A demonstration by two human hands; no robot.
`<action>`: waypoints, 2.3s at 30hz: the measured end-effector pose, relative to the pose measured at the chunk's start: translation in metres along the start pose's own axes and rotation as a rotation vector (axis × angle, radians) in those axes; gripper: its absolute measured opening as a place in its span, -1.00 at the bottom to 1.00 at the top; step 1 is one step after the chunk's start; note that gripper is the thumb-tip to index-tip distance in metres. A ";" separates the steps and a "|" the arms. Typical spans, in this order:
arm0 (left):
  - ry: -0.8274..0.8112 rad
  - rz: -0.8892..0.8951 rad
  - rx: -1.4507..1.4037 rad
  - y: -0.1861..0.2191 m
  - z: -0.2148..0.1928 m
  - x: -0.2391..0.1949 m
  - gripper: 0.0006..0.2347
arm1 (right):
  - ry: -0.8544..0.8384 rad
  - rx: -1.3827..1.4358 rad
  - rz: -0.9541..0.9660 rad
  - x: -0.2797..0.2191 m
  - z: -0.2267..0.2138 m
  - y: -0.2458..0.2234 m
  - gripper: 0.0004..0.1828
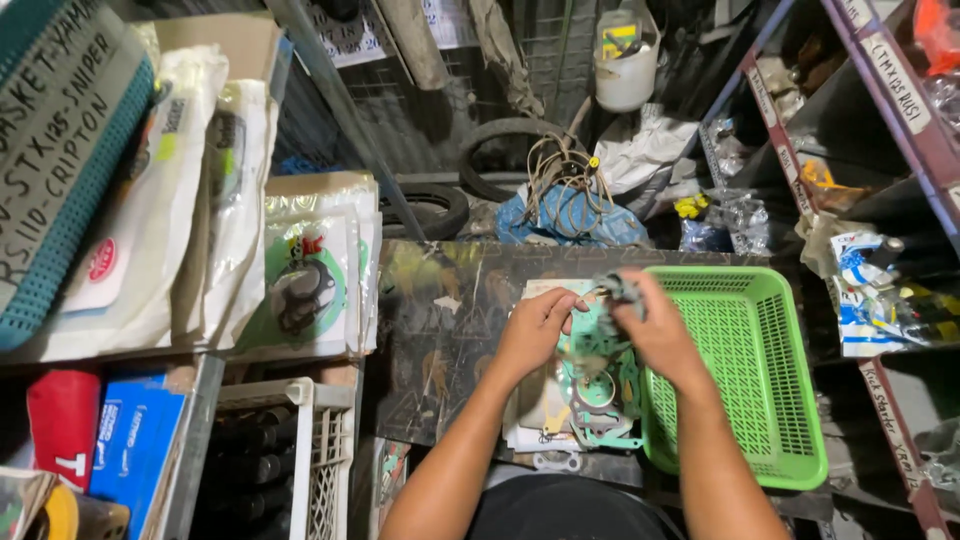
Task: Cleaning and wiping down various motorcycle gaskets with a rag.
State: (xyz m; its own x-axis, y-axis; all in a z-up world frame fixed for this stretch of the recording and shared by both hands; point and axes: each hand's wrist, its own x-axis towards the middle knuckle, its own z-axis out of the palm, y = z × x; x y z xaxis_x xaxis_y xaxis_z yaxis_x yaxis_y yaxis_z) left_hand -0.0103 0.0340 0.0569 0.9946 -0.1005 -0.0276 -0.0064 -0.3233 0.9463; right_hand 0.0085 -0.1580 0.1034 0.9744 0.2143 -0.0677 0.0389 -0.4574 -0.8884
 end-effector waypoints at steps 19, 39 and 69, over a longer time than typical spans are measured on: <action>0.373 0.406 0.084 0.035 0.026 -0.018 -0.91 | 0.034 0.172 -0.314 0.007 -0.018 0.078 -0.71; 0.337 0.313 0.227 0.041 0.014 -0.026 -0.95 | 0.006 0.093 -0.197 0.000 -0.017 0.077 -0.63; 0.241 0.239 0.302 0.047 -0.005 -0.019 -0.75 | -0.026 -0.027 -0.202 0.003 -0.019 0.068 -0.57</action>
State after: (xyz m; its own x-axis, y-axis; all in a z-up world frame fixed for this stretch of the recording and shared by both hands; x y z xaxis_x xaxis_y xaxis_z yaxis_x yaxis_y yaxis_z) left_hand -0.0289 0.0260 0.1033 0.9569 0.0047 0.2903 -0.2336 -0.5811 0.7796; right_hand 0.0179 -0.2050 0.0516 0.9403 0.3258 0.0990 0.2393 -0.4253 -0.8728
